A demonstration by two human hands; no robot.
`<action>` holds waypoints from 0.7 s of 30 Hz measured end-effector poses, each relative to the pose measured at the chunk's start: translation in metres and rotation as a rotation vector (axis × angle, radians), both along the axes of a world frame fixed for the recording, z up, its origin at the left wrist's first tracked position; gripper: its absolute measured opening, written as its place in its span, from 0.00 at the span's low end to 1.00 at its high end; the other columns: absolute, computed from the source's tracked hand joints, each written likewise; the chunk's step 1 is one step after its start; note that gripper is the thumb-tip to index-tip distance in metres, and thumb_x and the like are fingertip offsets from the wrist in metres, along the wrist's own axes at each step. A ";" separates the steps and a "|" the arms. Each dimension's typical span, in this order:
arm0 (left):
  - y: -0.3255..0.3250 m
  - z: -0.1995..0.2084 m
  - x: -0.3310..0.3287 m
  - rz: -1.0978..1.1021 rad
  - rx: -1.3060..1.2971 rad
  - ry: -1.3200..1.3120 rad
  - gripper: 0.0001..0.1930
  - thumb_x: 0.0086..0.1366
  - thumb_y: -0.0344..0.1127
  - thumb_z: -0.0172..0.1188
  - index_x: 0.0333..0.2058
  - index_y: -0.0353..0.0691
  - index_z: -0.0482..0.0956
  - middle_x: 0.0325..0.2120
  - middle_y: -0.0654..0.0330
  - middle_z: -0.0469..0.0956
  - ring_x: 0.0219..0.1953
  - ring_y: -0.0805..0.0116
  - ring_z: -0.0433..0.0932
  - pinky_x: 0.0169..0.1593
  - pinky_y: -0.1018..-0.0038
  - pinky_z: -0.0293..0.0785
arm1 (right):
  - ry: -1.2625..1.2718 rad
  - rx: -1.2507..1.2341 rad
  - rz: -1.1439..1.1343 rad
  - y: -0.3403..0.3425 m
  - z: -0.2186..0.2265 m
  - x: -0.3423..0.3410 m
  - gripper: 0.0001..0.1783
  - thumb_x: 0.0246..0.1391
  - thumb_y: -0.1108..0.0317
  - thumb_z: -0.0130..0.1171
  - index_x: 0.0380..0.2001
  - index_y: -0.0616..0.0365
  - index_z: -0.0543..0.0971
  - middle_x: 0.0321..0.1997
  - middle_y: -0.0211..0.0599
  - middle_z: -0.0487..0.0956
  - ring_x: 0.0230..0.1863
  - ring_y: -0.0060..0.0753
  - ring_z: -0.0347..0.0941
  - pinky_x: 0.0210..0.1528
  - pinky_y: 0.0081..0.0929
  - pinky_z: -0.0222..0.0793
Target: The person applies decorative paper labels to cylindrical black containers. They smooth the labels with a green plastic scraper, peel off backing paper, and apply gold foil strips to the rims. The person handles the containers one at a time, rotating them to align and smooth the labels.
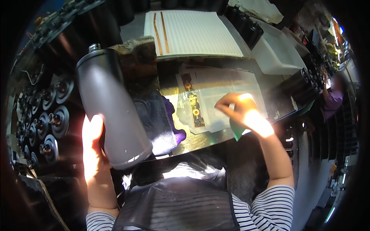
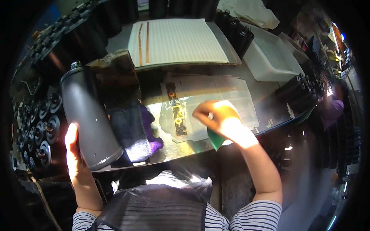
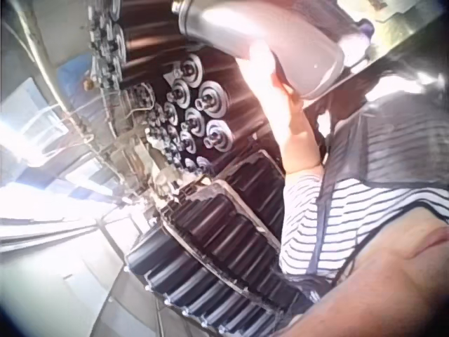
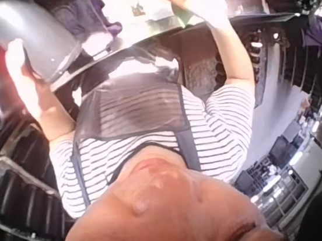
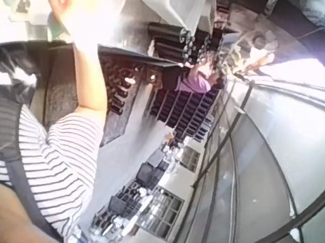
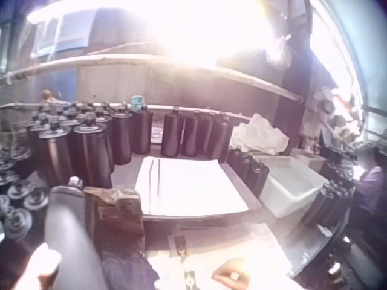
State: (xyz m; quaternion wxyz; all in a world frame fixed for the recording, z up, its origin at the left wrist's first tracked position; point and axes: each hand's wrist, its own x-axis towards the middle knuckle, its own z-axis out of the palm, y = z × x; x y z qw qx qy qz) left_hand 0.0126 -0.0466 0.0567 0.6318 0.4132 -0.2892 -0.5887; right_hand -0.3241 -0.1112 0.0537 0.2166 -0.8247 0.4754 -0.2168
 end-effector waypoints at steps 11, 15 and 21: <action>-0.038 -0.023 -0.001 -0.147 -0.084 -0.335 0.36 0.56 0.46 0.57 0.59 0.32 0.59 0.56 0.51 0.65 0.57 0.60 0.65 0.59 0.72 0.60 | 0.629 -0.240 -0.032 0.029 -0.073 0.035 0.10 0.36 0.72 0.60 0.25 0.56 0.71 0.23 0.33 0.69 0.28 0.34 0.70 0.26 0.29 0.71; -0.041 -0.024 -0.005 -0.144 -0.112 -0.287 0.38 0.56 0.47 0.58 0.60 0.32 0.57 0.57 0.51 0.64 0.58 0.60 0.64 0.60 0.70 0.58 | 0.596 -0.129 -0.069 0.027 -0.060 0.041 0.08 0.37 0.70 0.57 0.24 0.58 0.70 0.23 0.38 0.69 0.28 0.36 0.70 0.24 0.28 0.71; -0.030 -0.028 0.009 -0.113 -0.093 -0.280 0.42 0.53 0.48 0.61 0.61 0.32 0.55 0.58 0.50 0.62 0.59 0.59 0.62 0.61 0.69 0.57 | -0.061 0.125 -0.850 -0.015 -0.021 -0.067 0.06 0.43 0.75 0.53 0.26 0.65 0.76 0.20 0.44 0.77 0.21 0.40 0.74 0.26 0.27 0.67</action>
